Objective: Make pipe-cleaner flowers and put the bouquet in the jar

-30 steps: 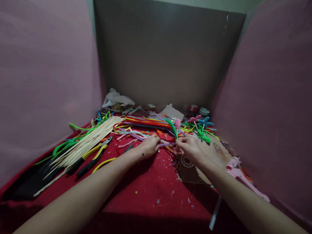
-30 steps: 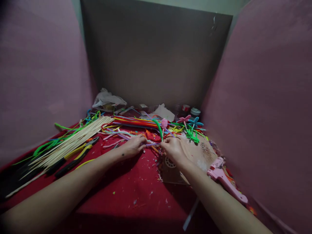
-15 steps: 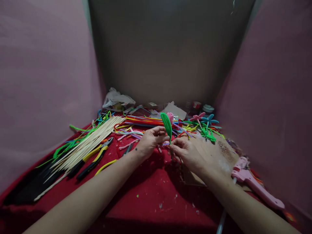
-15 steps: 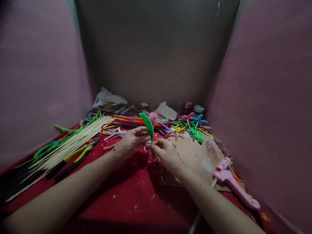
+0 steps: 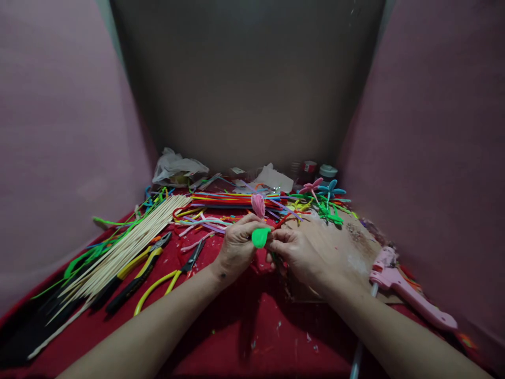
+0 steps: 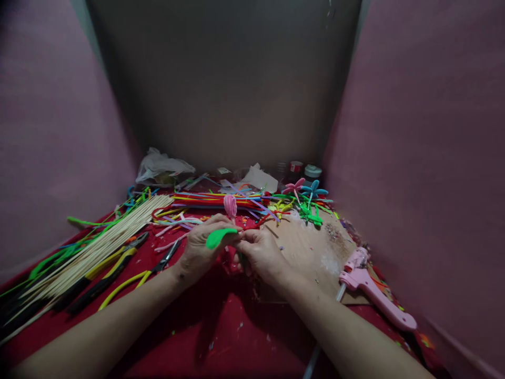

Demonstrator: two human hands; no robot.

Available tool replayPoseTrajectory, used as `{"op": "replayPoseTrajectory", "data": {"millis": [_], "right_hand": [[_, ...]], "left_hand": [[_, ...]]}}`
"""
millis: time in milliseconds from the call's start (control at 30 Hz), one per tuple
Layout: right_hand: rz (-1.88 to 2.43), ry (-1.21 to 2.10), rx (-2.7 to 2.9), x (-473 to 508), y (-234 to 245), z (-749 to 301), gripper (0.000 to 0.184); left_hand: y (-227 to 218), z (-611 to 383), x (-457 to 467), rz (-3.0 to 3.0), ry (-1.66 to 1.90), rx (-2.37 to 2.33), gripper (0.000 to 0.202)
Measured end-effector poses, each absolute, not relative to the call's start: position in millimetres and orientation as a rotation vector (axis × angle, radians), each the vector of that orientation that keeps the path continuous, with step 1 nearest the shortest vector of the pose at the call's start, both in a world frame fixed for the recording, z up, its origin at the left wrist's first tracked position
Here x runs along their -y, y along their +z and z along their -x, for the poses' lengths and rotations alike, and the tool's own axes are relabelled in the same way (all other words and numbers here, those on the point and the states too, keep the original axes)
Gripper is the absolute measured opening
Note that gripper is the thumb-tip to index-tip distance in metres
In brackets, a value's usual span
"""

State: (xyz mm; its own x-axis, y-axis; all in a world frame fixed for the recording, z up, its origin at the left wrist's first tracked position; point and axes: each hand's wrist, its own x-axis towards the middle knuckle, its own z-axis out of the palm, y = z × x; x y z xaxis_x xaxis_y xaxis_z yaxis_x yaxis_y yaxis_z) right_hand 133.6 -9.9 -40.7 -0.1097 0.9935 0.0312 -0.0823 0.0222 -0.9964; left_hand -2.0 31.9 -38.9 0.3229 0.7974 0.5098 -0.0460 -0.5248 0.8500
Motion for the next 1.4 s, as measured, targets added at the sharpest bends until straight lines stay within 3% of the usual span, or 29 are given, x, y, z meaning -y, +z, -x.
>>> {"op": "replayPoseTrajectory", "data": {"millis": [400,500,600,867,1100,1200,1267,1400], "right_hand": [[1.139,1.321,1.274,19.2,-28.4,-127.4,0.027],[1.161,1.318,1.243,20.7,-26.6,-129.9,0.021],[1.171,1.223,1.182,19.5,-23.4,-135.8,0.018],[0.98,1.251,0.981,11.8,-28.4,-142.6,0.019],[0.916,1.251,0.993,14.0,-22.7,-147.3,0.023],[1.079,1.015,1.103,2.6,-18.2,-174.9,0.036],[1.511,0.625,1.132,-12.5,-17.1,-203.4,0.033],[1.901,0.368,1.015,-49.2,-23.4,-259.0,0.025]], "left_hand": [[-13.9,16.6,-19.0,-2.098,1.398,-0.715,0.011],[-6.2,18.7,-15.3,-1.953,1.534,-0.761,0.01],[-4.7,16.4,-16.4,-1.674,1.608,-0.743,0.023],[-33.4,-5.1,-20.4,-1.55,0.841,-0.862,0.032],[-23.6,-16.8,-20.4,-1.545,0.734,-0.763,0.031],[-18.8,-25.8,-23.1,-1.529,0.818,-0.748,0.027],[-20.7,-31.2,-23.6,-1.47,0.864,-0.749,0.025],[-31.7,-34.1,-22.0,-1.378,0.869,-0.741,0.026]]}}
